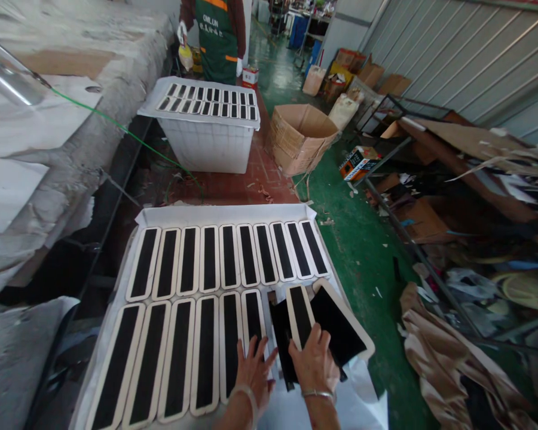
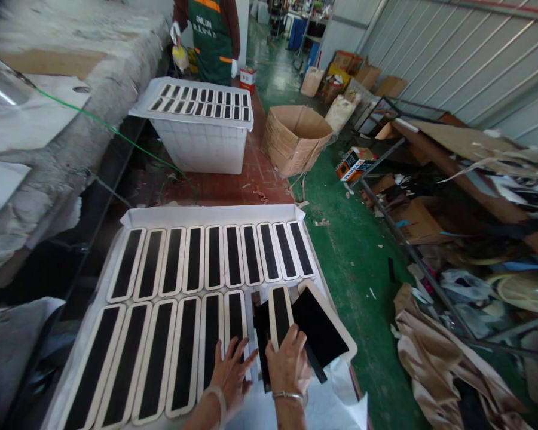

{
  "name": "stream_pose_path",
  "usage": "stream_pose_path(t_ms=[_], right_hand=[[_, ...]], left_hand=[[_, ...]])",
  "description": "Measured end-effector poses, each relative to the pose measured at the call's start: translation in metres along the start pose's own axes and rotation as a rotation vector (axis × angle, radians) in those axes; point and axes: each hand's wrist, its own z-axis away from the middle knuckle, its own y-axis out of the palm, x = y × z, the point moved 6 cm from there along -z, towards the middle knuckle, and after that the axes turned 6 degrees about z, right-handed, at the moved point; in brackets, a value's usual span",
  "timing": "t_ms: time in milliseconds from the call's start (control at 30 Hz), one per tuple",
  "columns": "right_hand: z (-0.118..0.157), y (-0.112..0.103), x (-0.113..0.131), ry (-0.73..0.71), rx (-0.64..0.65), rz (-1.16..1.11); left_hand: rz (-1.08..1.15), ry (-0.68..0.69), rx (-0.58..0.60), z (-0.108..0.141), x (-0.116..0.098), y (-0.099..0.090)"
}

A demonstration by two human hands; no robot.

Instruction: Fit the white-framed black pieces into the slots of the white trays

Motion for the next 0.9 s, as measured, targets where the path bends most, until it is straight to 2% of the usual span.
stream_pose_path(t_ms=[100, 167, 300, 467, 667, 900], right_hand=[[-0.007, 0.008, 0.016, -0.002, -0.036, -0.091], [-0.009, 0.021, 0.024, 0.009, -0.015, -0.162], [-0.007, 0.048, 0.023, 0.055, 0.042, -0.297], [0.001, 0.067, 0.019, -0.009, 0.074, -0.302], [0.000, 0.090, 0.033, -0.022, 0.109, -0.365], [-0.001, 0.109, 0.031, -0.132, 0.023, -0.377]], left_hand=[[-0.014, 0.005, -0.021, 0.000, 0.004, 0.012], [-0.021, -0.006, -0.049, -0.001, 0.008, 0.014], [0.000, 0.017, -0.078, -0.003, 0.012, 0.010], [0.009, 0.032, -0.102, -0.004, 0.015, 0.004], [-0.003, 0.023, -0.113, -0.006, 0.014, -0.001], [-0.030, 0.028, -0.147, -0.004, 0.015, -0.014]])
